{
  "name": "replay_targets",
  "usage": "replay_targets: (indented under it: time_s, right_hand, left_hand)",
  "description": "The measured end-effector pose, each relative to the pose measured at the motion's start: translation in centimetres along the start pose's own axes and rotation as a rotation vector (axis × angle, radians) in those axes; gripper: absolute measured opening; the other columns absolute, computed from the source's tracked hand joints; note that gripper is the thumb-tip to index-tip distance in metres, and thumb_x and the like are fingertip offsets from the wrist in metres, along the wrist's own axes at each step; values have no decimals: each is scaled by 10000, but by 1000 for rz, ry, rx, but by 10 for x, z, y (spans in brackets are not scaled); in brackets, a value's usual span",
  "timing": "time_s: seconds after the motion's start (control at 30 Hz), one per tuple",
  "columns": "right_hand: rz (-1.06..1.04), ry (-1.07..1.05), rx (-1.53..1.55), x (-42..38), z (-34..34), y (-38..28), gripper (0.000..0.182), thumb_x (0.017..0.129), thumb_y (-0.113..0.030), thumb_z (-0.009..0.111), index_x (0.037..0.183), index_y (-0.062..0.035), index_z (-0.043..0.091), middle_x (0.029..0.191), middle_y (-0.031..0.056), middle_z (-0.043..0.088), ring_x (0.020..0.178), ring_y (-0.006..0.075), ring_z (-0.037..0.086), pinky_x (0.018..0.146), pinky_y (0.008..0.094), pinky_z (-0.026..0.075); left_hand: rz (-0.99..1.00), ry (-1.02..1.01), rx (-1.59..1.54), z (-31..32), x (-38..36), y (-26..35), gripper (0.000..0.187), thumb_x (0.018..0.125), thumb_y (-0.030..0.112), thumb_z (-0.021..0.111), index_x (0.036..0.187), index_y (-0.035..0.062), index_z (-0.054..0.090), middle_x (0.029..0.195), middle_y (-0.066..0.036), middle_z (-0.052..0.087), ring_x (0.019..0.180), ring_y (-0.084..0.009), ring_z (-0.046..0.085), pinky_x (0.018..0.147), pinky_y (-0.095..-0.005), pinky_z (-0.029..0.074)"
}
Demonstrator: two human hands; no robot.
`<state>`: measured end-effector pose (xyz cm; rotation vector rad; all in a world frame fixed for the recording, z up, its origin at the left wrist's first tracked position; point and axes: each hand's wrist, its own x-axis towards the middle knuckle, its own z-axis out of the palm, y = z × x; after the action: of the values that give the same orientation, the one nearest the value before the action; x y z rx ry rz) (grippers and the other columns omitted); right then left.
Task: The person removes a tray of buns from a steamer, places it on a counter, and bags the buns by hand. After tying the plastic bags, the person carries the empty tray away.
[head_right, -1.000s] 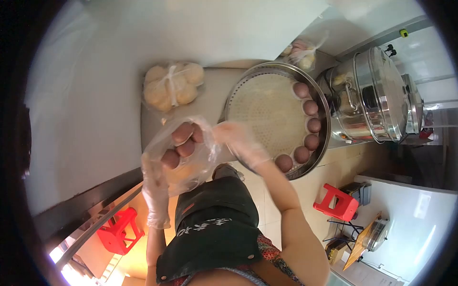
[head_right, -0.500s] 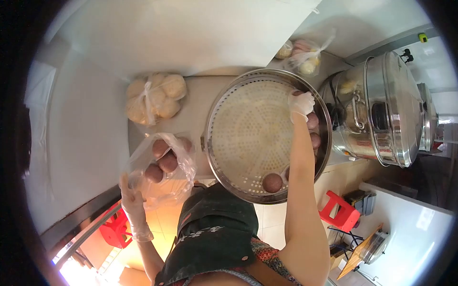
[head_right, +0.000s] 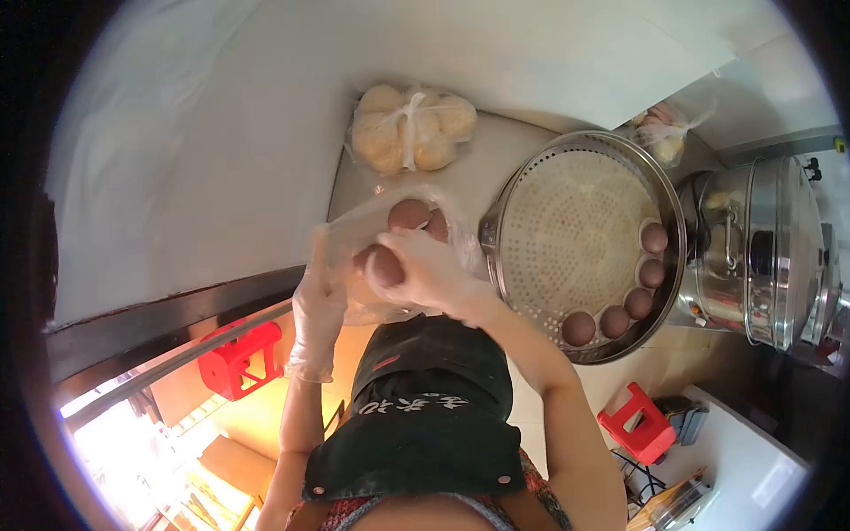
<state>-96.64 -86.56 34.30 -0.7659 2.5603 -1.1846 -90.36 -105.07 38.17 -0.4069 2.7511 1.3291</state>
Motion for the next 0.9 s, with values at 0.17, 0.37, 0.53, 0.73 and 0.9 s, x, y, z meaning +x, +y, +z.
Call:
replay_targets:
  time_s: [0.17, 0.37, 0.53, 0.73, 0.9]
  right_hand:
    - [128, -548, -476, 77, 92, 4, 179, 818, -214, 642, 907, -62, 610, 901, 127, 656, 886, 295, 647, 764, 433, 495]
    - [309, 447, -324, -28, 11, 33, 154, 837, -253, 622, 865, -102, 614, 815, 105, 644, 803, 282, 641, 761, 431, 476]
    - [1299, 263, -734, -218, -67, 142, 440, 754, -433, 757, 934, -46, 650, 916, 143, 670, 838, 301, 681, 678, 420, 545]
    - [1567, 204, -424, -263, -55, 158, 634, 653, -481, 817, 1050, -14, 654, 1015, 223, 688, 992, 344, 681, 810, 438, 561]
    - [1263, 505, -218, -245, -66, 129, 682, 693, -417, 759, 1211, -1, 605, 1142, 240, 656, 988, 341, 682, 851, 430, 541]
  left_hand:
    - [163, -18, 86, -2, -2, -10, 578, 898, -39, 503, 1457, 79, 424, 1311, -135, 609, 892, -120, 579, 818, -207, 444]
    - [168, 47, -387, 10, -18, 12, 584, 878, -107, 521, 1442, 10, 424, 1349, -109, 572, 1238, -217, 554, 950, -300, 457]
    - [-9, 311, 8, 5, -34, 22, 545, 931, -56, 497, 1452, 97, 452, 1213, -112, 643, 993, -171, 661, 733, -276, 519]
    - [-182, 417, -38, 8, -40, 32, 487, 922, 10, 563, 1394, 128, 542, 836, -19, 570, 596, -57, 432, 536, -218, 430]
    - [-328, 243, -281, -8, -44, 31, 474, 885, 11, 600, 1355, 55, 563, 730, 20, 548, 612, -47, 459, 549, -205, 412]
